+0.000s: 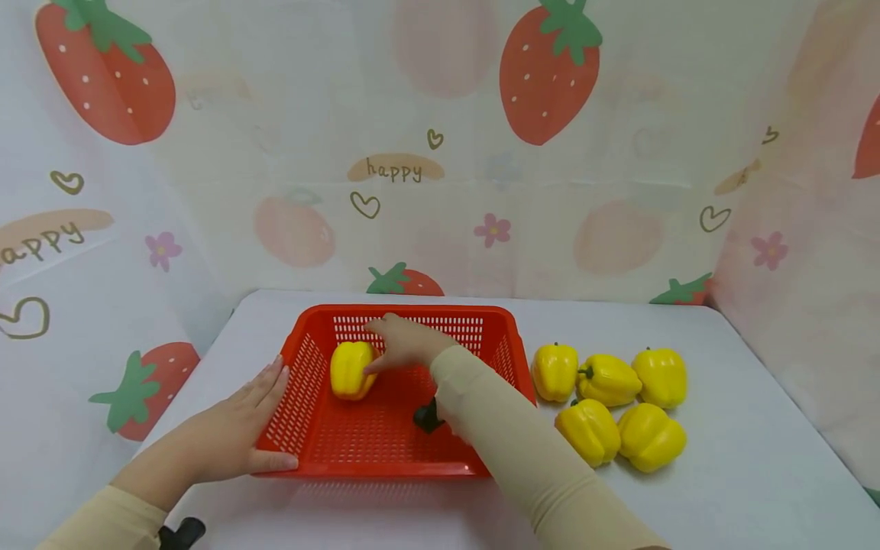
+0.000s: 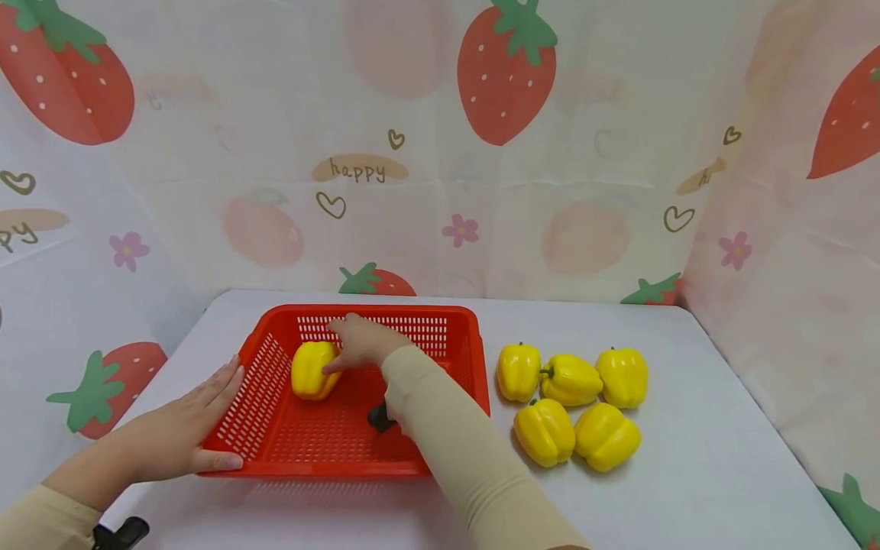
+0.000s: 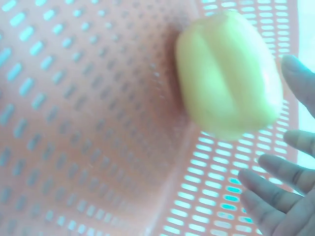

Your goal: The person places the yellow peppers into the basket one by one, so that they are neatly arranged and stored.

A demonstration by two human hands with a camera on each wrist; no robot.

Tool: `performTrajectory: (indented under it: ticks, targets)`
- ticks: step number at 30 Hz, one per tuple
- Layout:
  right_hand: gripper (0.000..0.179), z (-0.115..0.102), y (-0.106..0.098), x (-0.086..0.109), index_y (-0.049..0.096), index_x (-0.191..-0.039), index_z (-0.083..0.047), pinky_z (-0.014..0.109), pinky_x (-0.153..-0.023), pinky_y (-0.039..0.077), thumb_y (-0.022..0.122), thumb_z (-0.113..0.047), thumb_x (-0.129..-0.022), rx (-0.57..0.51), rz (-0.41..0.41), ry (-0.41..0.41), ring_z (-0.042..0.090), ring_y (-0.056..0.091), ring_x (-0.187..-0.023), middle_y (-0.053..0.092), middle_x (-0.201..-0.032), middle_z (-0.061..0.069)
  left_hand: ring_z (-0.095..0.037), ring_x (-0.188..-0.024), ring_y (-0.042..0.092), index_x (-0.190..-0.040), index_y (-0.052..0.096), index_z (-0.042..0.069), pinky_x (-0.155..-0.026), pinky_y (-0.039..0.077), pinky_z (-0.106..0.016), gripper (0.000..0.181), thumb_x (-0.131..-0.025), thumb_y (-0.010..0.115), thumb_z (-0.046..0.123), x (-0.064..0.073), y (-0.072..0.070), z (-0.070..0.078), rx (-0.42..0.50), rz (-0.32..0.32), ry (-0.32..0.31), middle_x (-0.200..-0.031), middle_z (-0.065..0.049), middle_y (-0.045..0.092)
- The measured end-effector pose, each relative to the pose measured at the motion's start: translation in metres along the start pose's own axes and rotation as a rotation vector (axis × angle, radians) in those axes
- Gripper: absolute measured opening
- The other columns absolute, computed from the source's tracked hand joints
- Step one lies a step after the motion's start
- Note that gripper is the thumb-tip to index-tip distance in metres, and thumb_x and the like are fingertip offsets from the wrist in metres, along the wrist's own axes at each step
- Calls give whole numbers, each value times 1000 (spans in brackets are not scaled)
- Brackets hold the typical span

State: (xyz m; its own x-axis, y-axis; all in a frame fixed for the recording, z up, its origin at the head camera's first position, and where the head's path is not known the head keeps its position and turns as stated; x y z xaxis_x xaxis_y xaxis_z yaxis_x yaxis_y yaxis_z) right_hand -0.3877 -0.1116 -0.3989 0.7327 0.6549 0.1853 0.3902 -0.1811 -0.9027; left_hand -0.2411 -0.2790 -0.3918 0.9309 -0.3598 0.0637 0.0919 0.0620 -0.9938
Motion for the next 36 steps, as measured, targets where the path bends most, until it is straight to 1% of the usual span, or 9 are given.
performTrajectory:
  ticks: [6, 10, 13, 18, 24, 28, 31, 36]
  targets:
    - [77, 4, -14, 9, 37, -140, -23, 38, -104, 35, 68, -51, -75, -61, 17, -15, 16, 34, -127, 36, -141, -2, -37, -135, 19, -145, 12, 0, -98, 35, -53, 120, -65, 50, 80, 0, -3, 2, 13, -17, -4, -150, -20, 11]
    - [73, 5, -21, 12, 40, -138, -23, 37, -104, 34, 67, -51, -76, -57, 37, -50, 15, 35, -126, 39, -139, -3, -38, -135, 19, -145, 11, 0, -98, 36, -53, 120, -64, 49, 81, 0, -3, 2, 11, -20, -4, -150, -20, 11]
    - [72, 5, -25, 16, 41, -138, -22, 35, -104, 33, 66, -51, -77, -43, 33, -73, 15, 35, -127, 40, -139, -3, -38, -134, 20, -145, 12, -1, -98, 36, -53, 120, -64, 48, 81, 0, -3, 2, 3, -19, -1, -150, -21, 12]
    - [73, 6, -32, 25, 43, -136, -21, 34, -103, 35, 66, -55, -75, -54, 16, -72, 13, 36, -126, 40, -139, -4, -38, -134, 21, -144, 15, -2, -98, 36, -53, 120, -64, 48, 81, 0, -4, 5, 6, -13, 5, -149, -21, 14]
    - [72, 11, -46, 37, 45, -135, -21, 36, -104, 34, 66, -55, -75, -56, 32, -78, 14, 35, -127, 41, -138, -5, -38, -134, 21, -145, 12, -1, -97, 37, -53, 121, -64, 46, 82, 0, -2, 4, 7, -22, 7, -150, -21, 13]
    - [71, 14, -56, 45, 46, -134, -20, 35, -103, 35, 67, -53, -76, -69, 52, -92, 16, 39, -124, 43, -137, -3, -37, -134, 19, -145, 11, 0, -97, 37, -53, 121, -64, 46, 82, -1, -2, 4, 8, -24, 6, -150, -20, 12]
    - [68, 17, -61, 51, 47, -133, -19, 34, -100, 39, 67, -51, -77, -80, 63, -119, 18, 46, -118, 46, -134, 0, -37, -134, 20, -145, 11, 0, -96, 38, -53, 121, -63, 45, 83, -1, -2, 4, 8, -26, 3, -150, -20, 12]
    - [64, 21, -67, 60, 47, -133, -20, 33, -96, 41, 67, -47, -79, -90, 61, -129, 20, 49, -114, 49, -129, 1, -37, -134, 20, -145, 12, -1, -96, 38, -53, 122, -63, 44, 84, -1, -2, 5, 1, -22, 8, -150, -20, 13]
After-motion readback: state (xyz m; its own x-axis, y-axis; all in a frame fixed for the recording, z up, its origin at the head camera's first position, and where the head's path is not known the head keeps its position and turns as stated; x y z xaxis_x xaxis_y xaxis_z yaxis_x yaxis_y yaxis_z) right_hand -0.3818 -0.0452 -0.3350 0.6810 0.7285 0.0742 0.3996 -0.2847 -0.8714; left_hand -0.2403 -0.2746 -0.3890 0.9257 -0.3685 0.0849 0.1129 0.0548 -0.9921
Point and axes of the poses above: each hand's wrist, its own x-axis away from the middle knuckle, its own y-axis out of the palm, z = x × y, the point moved 7 cm from there along -x, towards the middle knuckle
